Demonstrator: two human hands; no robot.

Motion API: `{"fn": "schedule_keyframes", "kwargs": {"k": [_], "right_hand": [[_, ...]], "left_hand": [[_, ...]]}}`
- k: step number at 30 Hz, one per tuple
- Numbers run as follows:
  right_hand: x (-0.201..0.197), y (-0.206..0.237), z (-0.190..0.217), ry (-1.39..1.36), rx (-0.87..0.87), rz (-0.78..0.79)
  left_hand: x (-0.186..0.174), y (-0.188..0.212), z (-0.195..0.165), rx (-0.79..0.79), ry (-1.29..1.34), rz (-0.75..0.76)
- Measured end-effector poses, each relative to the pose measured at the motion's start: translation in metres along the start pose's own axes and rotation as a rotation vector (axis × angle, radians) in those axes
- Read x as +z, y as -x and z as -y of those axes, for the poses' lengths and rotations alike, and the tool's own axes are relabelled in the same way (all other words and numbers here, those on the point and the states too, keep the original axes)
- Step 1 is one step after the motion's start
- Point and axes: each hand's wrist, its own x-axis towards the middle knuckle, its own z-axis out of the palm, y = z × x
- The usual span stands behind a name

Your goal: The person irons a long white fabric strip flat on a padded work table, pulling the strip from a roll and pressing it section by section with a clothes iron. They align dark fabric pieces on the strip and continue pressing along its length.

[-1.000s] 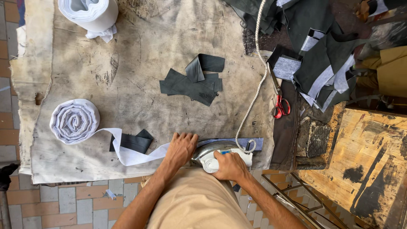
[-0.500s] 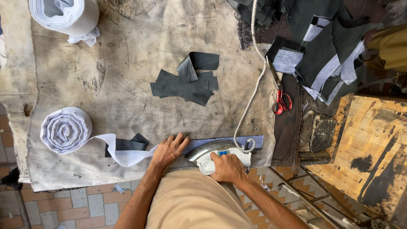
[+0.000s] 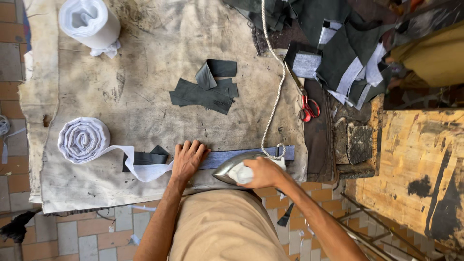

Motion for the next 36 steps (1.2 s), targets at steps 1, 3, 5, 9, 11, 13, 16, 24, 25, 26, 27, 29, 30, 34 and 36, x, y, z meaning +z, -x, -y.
{"fn": "schedule_keyframes", "kwargs": {"k": [1,3,5,9,11,13,16,24,25,26,27,29,30,34,36], "right_hand": [[-0.01,0.003,-0.002,0.018,0.018,0.01],[-0.022,0.012,-0.001,0.044,0.065,0.044],[-0.021,0.016,0.009,0.097,0.131,-0.033],[-0.011,0.004,0.033,0.21,0.266,-0.074],[-0.006,-0.006,0.042,0.158,0.286,-0.106],[-0.001,-0.015,0.049,0.138,0.297,-0.121],[0.009,-0.032,0.055,0.146,0.307,-0.099],[0.022,-0.049,0.05,0.189,0.371,-0.012],[0.021,-0.05,0.048,0.183,0.354,0.017],[0.02,-0.05,0.046,0.18,0.333,0.052],[0.018,-0.052,0.043,0.177,0.311,0.082],[0.014,-0.055,0.037,0.099,0.242,0.126],[0.013,-0.058,0.035,0.059,0.206,0.146],[0.016,-0.058,0.03,0.004,0.198,0.102],[0.022,-0.053,0.031,-0.049,0.119,0.007]], "left_hand": [[-0.001,-0.001,0.001,0.003,-0.004,-0.026],[-0.004,-0.004,0.003,0.035,-0.002,-0.056],[-0.007,-0.004,0.004,0.044,0.004,-0.064],[-0.01,-0.006,0.006,0.001,0.066,-0.038],[-0.011,-0.005,0.008,-0.027,0.135,-0.044],[-0.011,-0.003,0.011,-0.039,0.214,-0.08],[-0.011,0.002,0.02,-0.136,0.419,-0.084],[-0.031,0.019,0.035,-0.167,0.128,0.111],[-0.035,0.02,0.038,-0.163,0.119,0.094],[-0.038,0.022,0.04,-0.152,0.13,0.112],[-0.041,0.022,0.043,-0.137,0.139,0.128],[-0.044,0.026,0.05,-0.097,0.177,0.114],[-0.044,0.028,0.055,-0.066,0.204,0.081],[-0.035,0.032,0.062,-0.034,0.195,0.07],[-0.03,0.034,0.063,-0.058,0.22,0.061]]}}
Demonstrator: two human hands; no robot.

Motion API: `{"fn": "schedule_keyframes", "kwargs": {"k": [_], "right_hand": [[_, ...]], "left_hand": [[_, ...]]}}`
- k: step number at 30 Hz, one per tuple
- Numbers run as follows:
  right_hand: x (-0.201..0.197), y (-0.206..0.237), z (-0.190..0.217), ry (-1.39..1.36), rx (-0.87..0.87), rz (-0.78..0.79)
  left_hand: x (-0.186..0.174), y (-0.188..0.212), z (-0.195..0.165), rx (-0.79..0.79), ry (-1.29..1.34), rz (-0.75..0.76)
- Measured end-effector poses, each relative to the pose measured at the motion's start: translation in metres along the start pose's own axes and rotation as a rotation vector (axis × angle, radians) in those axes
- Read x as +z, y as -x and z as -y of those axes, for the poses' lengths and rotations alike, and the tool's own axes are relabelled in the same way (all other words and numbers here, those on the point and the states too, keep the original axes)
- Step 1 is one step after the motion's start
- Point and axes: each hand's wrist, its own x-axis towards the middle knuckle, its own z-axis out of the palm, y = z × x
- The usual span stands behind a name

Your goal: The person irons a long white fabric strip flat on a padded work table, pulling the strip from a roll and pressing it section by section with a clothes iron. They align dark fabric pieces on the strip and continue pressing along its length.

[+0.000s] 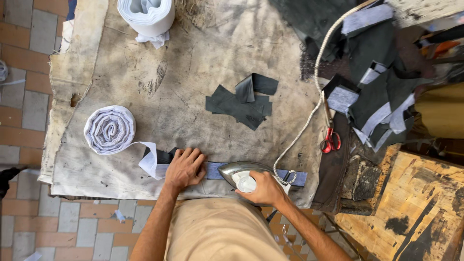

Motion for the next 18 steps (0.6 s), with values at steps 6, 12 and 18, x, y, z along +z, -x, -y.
{"fn": "schedule_keyframes", "kwargs": {"k": [6,12,18], "right_hand": [[0.018,0.011,0.0,0.259,-0.175,-0.272],[0.016,0.006,0.012,0.241,-0.084,-0.228],[0.0,-0.002,0.019,0.034,0.094,-0.055]], "left_hand": [[0.005,0.003,0.003,-0.017,0.03,0.055],[0.006,0.003,0.006,-0.028,0.001,0.057],[0.001,-0.001,-0.001,-0.034,-0.058,0.02]]}}
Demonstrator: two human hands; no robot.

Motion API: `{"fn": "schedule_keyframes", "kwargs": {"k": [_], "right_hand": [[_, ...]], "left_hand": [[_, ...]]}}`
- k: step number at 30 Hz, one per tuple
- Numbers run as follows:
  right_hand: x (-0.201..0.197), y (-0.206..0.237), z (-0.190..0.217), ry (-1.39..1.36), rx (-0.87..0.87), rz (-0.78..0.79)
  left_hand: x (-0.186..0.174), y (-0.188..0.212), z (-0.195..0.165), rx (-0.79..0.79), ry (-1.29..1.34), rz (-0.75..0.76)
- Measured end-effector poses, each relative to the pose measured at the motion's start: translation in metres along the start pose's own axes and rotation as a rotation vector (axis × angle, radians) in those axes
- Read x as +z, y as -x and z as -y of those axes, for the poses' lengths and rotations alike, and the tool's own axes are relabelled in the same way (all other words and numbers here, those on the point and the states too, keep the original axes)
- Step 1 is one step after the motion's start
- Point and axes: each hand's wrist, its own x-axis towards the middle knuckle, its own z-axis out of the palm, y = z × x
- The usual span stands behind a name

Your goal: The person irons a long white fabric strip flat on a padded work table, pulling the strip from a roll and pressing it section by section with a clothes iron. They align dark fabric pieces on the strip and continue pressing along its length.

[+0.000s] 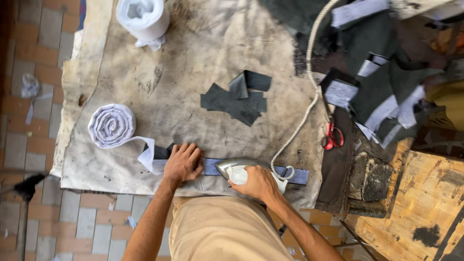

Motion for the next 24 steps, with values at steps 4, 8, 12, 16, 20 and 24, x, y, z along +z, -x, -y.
{"fn": "schedule_keyframes", "kwargs": {"k": [4,8,12,16,20,24], "right_hand": [[-0.024,0.01,-0.024,-0.074,-0.151,0.044],[-0.041,0.036,-0.043,-0.141,-0.362,-0.049],[-0.027,0.039,-0.022,0.002,-0.179,-0.092],[-0.008,0.018,0.01,0.091,-0.167,-0.128],[0.003,0.001,0.035,0.101,-0.157,-0.101],[-0.007,-0.011,0.054,0.072,-0.13,-0.055]], "left_hand": [[-0.005,-0.006,-0.007,0.018,-0.067,-0.042],[-0.013,-0.012,-0.012,-0.027,-0.067,0.027],[-0.026,-0.014,-0.014,-0.056,0.05,0.082],[-0.032,0.0,-0.016,-0.036,0.142,-0.068],[-0.029,0.023,-0.014,-0.005,0.018,-0.236],[-0.03,0.032,-0.004,-0.098,-0.01,-0.212]]}}
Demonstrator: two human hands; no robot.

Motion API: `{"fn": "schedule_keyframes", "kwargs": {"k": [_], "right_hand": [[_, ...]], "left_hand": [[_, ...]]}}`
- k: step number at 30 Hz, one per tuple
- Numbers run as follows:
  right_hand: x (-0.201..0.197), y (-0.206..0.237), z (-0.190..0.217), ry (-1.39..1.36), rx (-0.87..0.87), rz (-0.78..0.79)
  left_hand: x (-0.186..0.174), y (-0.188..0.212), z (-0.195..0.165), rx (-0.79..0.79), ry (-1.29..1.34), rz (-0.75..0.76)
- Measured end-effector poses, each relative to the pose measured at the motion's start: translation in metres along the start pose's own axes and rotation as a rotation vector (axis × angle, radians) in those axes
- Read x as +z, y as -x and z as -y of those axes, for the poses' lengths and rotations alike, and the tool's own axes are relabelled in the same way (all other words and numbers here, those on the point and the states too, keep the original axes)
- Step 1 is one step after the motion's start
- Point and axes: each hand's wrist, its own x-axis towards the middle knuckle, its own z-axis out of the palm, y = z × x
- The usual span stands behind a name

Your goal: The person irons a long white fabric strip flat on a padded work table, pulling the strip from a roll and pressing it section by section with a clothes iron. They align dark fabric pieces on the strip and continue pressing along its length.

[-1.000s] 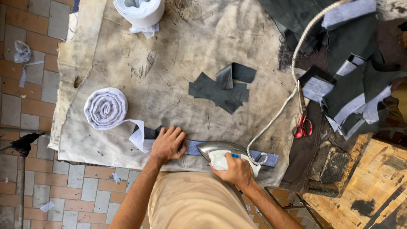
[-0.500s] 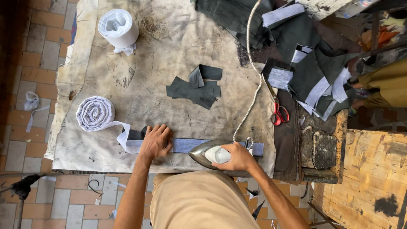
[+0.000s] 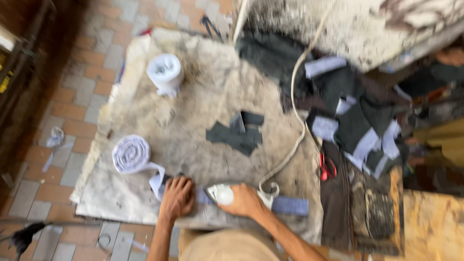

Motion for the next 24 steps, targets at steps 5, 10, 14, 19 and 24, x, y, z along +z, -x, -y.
{"fn": "schedule_keyframes", "kwargs": {"k": [5,10,14,19,24], "right_hand": [[-0.006,-0.003,0.0,-0.018,0.034,0.097],[0.028,-0.018,-0.026,0.033,0.089,0.028],[0.048,-0.027,-0.047,0.114,0.11,-0.01],[0.065,-0.04,-0.042,0.132,0.114,-0.026],[0.058,-0.035,-0.041,0.127,0.109,-0.053]], "left_hand": [[0.006,0.003,0.006,-0.071,0.093,-0.052],[0.019,0.006,0.018,-0.107,0.14,-0.005],[0.024,0.006,0.027,-0.082,0.183,0.008],[0.022,0.008,0.027,-0.091,0.176,0.023],[0.015,0.002,0.022,-0.111,0.168,0.046]]}}
